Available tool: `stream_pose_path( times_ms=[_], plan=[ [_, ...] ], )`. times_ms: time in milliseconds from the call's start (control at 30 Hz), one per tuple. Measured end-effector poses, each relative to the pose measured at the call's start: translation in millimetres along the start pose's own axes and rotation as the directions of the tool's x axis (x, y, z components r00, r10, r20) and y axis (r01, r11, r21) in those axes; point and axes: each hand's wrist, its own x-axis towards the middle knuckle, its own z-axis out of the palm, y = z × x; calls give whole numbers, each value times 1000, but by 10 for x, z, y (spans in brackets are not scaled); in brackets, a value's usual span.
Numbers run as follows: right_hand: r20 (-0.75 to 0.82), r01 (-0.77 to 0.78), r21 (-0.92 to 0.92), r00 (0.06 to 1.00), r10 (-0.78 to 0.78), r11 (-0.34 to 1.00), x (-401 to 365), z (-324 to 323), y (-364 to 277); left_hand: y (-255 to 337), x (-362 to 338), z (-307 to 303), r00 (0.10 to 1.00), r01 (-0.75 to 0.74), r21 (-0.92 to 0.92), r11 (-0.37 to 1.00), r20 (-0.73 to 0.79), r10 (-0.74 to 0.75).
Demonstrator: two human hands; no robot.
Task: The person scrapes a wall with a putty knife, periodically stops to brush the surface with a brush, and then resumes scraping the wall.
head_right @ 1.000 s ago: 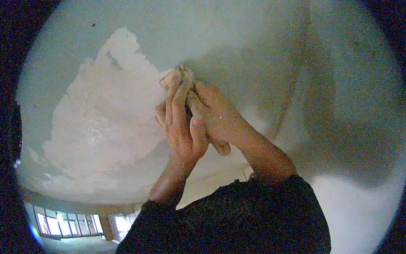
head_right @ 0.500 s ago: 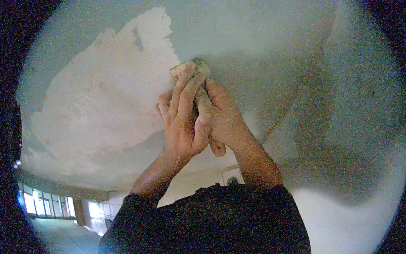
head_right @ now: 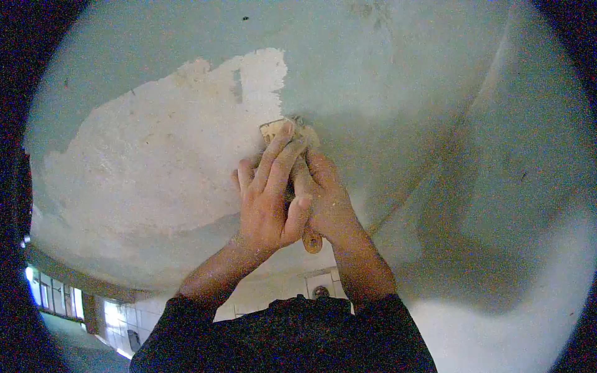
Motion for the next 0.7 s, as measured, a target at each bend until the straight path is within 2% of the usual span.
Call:
stream_pose_path(
  times_ms=[67, 100, 167, 300, 367, 467, 533, 600, 667, 700],
  plan=[
    [-27, 67, -157, 997, -72, 985, -35, 21, -81, 16, -1, -19, 1000, -9, -8, 1000, -10, 9],
    [-27, 87, -158, 995, -92, 984, -54, 21, -67, 39, -60, -31, 999, 0, 17, 1000, 37, -1],
    [-46, -121, 15, 992, 121, 993, -22, -2, -8, 4, 6, -36, 998, -9, 46, 999, 62, 6],
    [-54, -54, -57, 997, 51, 997, 4, 70, -261, 35, 87, -119, 996, -28, 48, 998, 90, 24],
    [-154, -63, 40, 986, 69, 997, -85, 104, -217, 65, 72, -154, 995, -39, 67, 997, 97, 33],
    [-116, -79, 26, 990, 82, 997, -17, 22, -300, 105, 144, -111, 993, -53, 76, 996, 111, 45],
    [-125, -99, 81, 986, 108, 992, -22, 40, -433, 151, 261, -139, 996, -77, 37, 996, -40, 78],
    [-127, -112, 125, 984, 128, 986, -38, 73, -491, 167, 227, -154, 998, -69, 23, 997, -10, 69],
    [-285, -182, 28, 941, 183, 983, -58, 122, -510, 148, 284, -186, 997, -82, 19, 996, 4, 82],
    [-288, -174, 19, 942, 172, 985, -19, 107, -539, 161, 315, -224, 997, -71, 21, 997, 29, 70]
  ],
)
